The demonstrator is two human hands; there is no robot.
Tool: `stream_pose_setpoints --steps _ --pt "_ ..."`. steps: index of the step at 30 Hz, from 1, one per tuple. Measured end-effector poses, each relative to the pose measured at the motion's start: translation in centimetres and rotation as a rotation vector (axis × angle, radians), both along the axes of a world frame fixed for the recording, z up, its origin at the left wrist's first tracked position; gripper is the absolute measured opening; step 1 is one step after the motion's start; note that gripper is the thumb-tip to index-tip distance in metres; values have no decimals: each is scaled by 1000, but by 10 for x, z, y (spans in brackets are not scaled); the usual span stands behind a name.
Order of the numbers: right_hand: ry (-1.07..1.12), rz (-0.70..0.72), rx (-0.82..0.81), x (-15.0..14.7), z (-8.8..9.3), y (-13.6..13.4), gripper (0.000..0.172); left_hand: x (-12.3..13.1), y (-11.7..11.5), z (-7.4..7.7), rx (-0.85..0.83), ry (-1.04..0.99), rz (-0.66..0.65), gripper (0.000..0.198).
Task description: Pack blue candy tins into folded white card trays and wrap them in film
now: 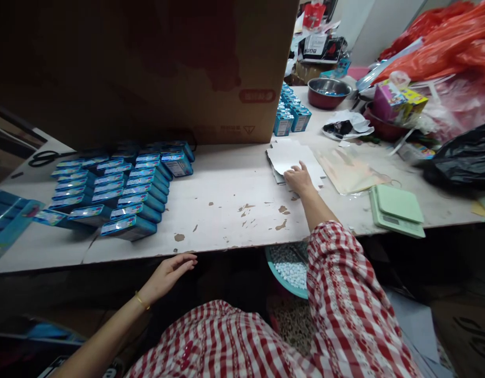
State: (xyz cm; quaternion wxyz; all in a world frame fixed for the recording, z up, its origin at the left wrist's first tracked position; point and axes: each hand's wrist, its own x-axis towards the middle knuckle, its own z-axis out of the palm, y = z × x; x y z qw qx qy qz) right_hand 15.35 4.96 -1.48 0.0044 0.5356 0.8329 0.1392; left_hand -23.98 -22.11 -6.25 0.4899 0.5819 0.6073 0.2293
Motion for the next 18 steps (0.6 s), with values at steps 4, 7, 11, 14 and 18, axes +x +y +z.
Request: stream_pose_setpoints --steps 4,7,11,14,18 --pt "101 47 78 -90 4 -67 37 10 2 4 345 229 -26 38" --pt "150 156 -23 -180 -13 -136 33 22 15 1 661 446 -43 68" --pt "244 245 -165 -237 -39 -191 25 27 40 -17 707 577 -212 94" --pt "333 214 -168 -195 -53 -193 42 25 50 -28 619 664 -314 85" --pt "348 -154 -234 -88 -62 -178 59 20 46 -27 638 824 -413 57"
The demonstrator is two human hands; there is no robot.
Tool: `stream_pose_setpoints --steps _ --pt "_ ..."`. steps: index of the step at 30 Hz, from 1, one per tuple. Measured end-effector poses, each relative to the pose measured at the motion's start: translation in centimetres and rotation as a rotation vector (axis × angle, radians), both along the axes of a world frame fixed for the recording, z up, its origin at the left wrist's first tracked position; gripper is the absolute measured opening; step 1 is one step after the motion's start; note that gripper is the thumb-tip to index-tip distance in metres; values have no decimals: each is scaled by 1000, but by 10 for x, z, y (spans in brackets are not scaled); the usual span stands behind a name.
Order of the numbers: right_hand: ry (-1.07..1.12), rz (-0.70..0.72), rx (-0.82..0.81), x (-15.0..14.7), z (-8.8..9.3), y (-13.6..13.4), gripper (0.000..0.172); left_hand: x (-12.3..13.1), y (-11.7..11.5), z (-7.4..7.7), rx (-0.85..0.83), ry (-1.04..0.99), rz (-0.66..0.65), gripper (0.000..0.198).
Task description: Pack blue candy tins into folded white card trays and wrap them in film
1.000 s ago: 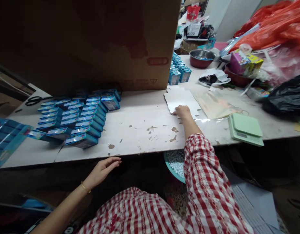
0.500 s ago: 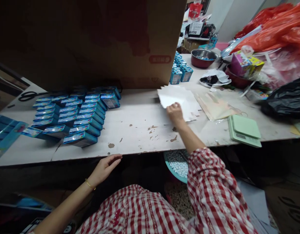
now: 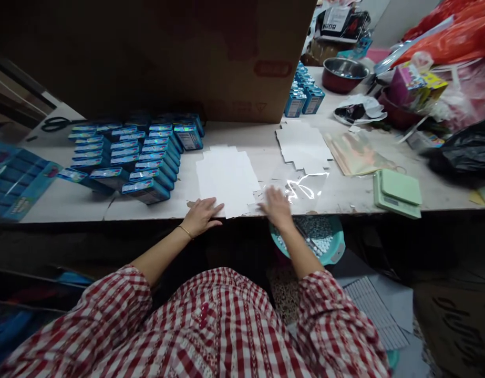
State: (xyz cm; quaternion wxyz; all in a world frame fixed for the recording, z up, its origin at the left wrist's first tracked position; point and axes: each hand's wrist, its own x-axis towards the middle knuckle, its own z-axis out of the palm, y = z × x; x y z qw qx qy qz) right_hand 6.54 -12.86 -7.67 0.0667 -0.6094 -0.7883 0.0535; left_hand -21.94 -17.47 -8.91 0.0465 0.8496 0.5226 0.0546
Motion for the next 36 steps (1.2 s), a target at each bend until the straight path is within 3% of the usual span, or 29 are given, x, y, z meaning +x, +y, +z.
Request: stream_pose_setpoints --steps 2,3,6,7,9,15,18,22,24,27,31,36 --pt "5 -80 8 31 0 2 63 -2 -6 1 44 25 -17 44" --pt "12 -9 23 36 1 0 66 -4 -10 0 73 16 -17 38" --pt "22 399 20 17 1 -9 78 -11 -19 -8 158 -85 -11 27" --pt "25 476 -4 6 0 -12 82 -16 -21 -12 173 -134 -15 27" --pt "34 488 -29 -14 -4 -15 84 -27 -23 -19 165 -237 -33 29" --pt "125 551 107 -30 -23 -13 38 -58 -23 -30 44 -449 -1 34" --pt "227 576 148 -31 -28 -14 26 -60 -19 -18 6 -431 42 31" --pt "325 512 211 -45 -17 -13 21 -44 -10 18 -69 -195 38 21" --pt "265 506 257 -57 -5 -12 21 -28 -5 37 -143 -46 17 20" --pt "60 624 280 -76 12 -12 25 -3 1 55 -210 116 26 24" --pt "-126 721 282 -96 21 -11 29 15 7 57 -207 156 47 26" --pt "-187 728 244 -106 23 -6 30 16 8 52 -190 139 24 28"
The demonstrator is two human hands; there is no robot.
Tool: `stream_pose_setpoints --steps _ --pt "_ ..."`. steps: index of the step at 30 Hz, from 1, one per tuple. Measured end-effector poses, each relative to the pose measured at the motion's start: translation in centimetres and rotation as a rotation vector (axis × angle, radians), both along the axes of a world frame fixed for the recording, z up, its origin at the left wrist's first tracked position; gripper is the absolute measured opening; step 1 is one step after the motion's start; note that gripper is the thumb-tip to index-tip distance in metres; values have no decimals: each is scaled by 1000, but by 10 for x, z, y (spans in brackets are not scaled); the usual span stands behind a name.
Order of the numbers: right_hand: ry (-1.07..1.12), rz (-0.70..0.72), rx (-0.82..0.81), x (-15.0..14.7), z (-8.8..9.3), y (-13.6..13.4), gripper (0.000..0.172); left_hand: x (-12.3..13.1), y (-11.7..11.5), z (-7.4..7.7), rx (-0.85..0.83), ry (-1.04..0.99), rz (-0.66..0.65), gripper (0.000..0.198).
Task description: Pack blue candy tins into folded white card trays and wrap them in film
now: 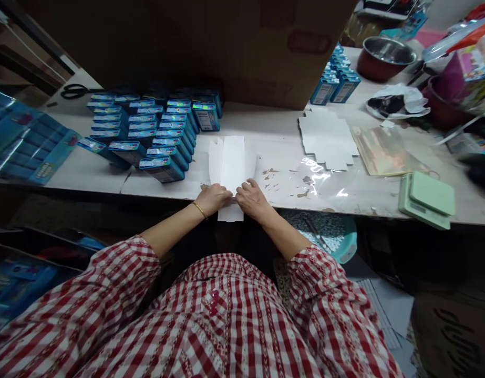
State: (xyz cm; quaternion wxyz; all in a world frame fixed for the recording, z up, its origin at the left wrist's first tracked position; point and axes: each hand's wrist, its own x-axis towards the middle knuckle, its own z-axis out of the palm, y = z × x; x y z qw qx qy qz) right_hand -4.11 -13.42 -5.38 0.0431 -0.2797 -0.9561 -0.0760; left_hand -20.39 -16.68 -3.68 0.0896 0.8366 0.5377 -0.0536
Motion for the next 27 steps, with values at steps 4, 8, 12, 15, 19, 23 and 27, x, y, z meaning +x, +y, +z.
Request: stream_pose_setpoints --steps 4,8,12,15,19,23,27 --pt "66 26 -41 11 3 -17 21 2 1 1 7 -30 73 30" --pt "214 66 -122 31 -14 -45 48 5 4 6 -42 -28 79 28" --pt "432 -53 -135 32 -37 -40 29 5 8 11 -90 -22 58 30" --pt "634 -177 -198 18 -44 -27 19 3 14 15 -122 -52 72 31" --pt "893 -339 -301 0 -46 -26 26 -4 24 23 -215 -96 11 32" --pt "1016 -445 -345 -8 -46 -35 43 -11 31 28 -306 -143 -82 39" --pt "953 -394 -370 -7 -41 -40 57 -10 35 28 -337 -122 -13 21"
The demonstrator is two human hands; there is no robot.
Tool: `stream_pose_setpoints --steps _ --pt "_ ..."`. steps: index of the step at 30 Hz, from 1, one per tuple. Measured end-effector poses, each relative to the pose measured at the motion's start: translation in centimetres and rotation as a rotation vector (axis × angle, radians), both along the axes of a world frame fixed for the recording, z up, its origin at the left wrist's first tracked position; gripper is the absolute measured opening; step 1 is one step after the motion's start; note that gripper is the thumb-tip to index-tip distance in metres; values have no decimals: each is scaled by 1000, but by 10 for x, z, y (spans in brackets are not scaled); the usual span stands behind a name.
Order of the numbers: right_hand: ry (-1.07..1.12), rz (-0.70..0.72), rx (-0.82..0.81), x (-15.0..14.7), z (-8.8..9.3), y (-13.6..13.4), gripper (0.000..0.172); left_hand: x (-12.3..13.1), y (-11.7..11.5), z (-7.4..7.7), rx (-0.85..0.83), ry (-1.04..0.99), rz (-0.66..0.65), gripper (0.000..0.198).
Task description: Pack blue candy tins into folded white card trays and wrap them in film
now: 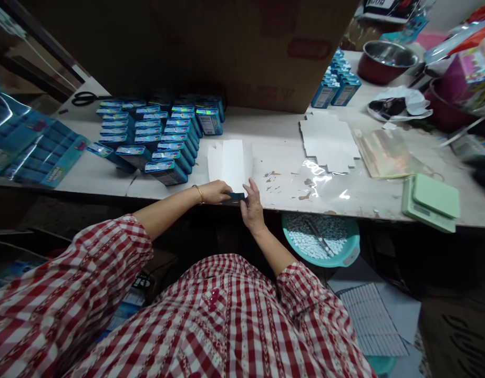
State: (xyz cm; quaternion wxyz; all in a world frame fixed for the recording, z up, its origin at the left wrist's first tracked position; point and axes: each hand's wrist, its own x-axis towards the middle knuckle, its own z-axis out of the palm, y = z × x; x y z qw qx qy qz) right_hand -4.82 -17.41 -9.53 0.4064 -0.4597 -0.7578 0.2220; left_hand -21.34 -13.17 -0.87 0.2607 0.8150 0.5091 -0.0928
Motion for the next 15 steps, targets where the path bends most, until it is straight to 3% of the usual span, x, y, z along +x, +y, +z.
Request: stream_pose_setpoints --steps 4,8,13,15 --pt "-48 102 19 5 5 -1 58 7 5 -4 20 61 175 28" --pt "-65 121 -8 8 7 -2 60 9 3 -8 118 85 256 37" --pt "1 123 -24 4 8 -4 60 14 -17 -3 357 171 160 15" --pt "16 115 -34 0 8 -4 63 18 -27 -5 412 224 80 23"
